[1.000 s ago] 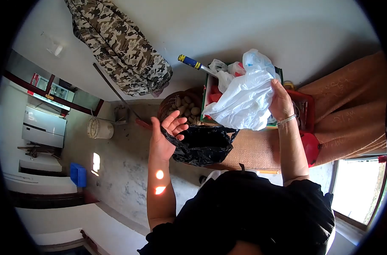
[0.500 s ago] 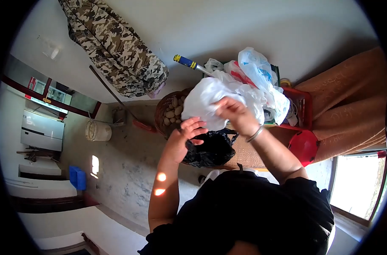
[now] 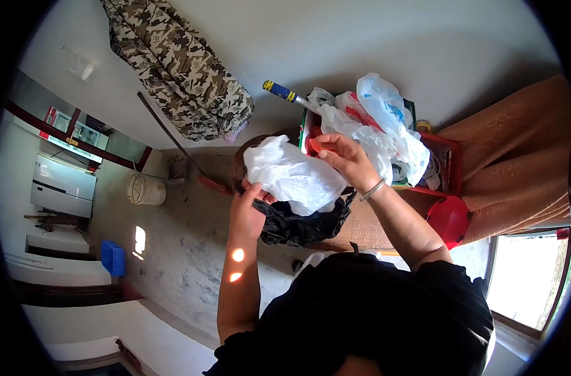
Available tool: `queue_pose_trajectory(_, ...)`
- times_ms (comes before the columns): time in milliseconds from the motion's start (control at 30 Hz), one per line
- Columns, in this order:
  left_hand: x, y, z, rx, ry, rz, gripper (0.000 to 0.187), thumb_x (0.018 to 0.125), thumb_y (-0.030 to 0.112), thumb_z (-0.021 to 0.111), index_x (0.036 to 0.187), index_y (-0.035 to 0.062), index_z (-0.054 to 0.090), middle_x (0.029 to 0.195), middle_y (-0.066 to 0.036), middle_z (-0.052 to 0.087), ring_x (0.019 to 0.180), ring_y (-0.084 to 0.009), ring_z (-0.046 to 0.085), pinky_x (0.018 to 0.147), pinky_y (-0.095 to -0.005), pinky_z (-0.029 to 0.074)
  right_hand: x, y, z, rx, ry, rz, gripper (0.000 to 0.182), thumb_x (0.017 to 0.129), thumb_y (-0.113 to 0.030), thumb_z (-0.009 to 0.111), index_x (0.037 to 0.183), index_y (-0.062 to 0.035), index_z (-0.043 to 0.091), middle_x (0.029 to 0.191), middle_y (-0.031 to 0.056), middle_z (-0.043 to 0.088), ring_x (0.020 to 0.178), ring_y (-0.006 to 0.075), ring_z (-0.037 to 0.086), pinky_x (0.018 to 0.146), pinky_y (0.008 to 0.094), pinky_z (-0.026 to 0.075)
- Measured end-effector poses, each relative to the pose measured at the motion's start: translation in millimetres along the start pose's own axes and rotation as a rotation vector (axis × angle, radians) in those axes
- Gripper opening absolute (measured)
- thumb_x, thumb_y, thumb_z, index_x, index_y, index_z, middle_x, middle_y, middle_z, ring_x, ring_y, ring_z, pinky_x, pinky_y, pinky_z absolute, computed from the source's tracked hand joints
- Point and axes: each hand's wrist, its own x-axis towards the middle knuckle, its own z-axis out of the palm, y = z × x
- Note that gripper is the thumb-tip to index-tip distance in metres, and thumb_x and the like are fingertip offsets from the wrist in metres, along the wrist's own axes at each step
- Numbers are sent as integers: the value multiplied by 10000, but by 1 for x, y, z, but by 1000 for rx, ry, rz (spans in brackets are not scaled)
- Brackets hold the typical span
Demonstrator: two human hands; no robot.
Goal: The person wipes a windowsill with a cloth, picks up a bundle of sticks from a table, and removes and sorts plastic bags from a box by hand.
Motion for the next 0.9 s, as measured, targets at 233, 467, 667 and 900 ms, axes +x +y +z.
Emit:
queue_pose_trajectory(233,5,-3,-20,-321,-40,-17,430,776,187,507,1168,27,429,1184,-101,471,1121,-265,418,963,-425,306,-11,52,1,-2,-57,168,742,711,-263,703,1266,5,290,1171,105,466,1083,205,443,943,314,329)
queue_pose_trajectory(467,0,7,-13,-320,-54,-2,413,824,220,498,1195,61,410,1205,-69,450,1133,-227,403,961,-390,302,-19,41,4,278,-164,347,143,763,-47,620,905,-50,604,806,-5,609,732,72,557,695,197,440)
queue_pose_trajectory(667,1,12,-24,-260,83,80,260,855,220,504,1076,82,504,1105,-32,516,1045,-171,465,924,-347,339,-14,7,-13,494,71,302,133,810,-33,542,943,-42,550,881,37,600,774,126,586,737,252,477)
queue_pose_trajectory(900,8,3,-38,-74,278,141,124,815,202,585,834,97,523,897,3,548,882,-124,498,803,-289,398,-10,0,-35,577,158,164,114,834,-47,510,945,-69,526,863,49,595,789,139,590,718,271,492)
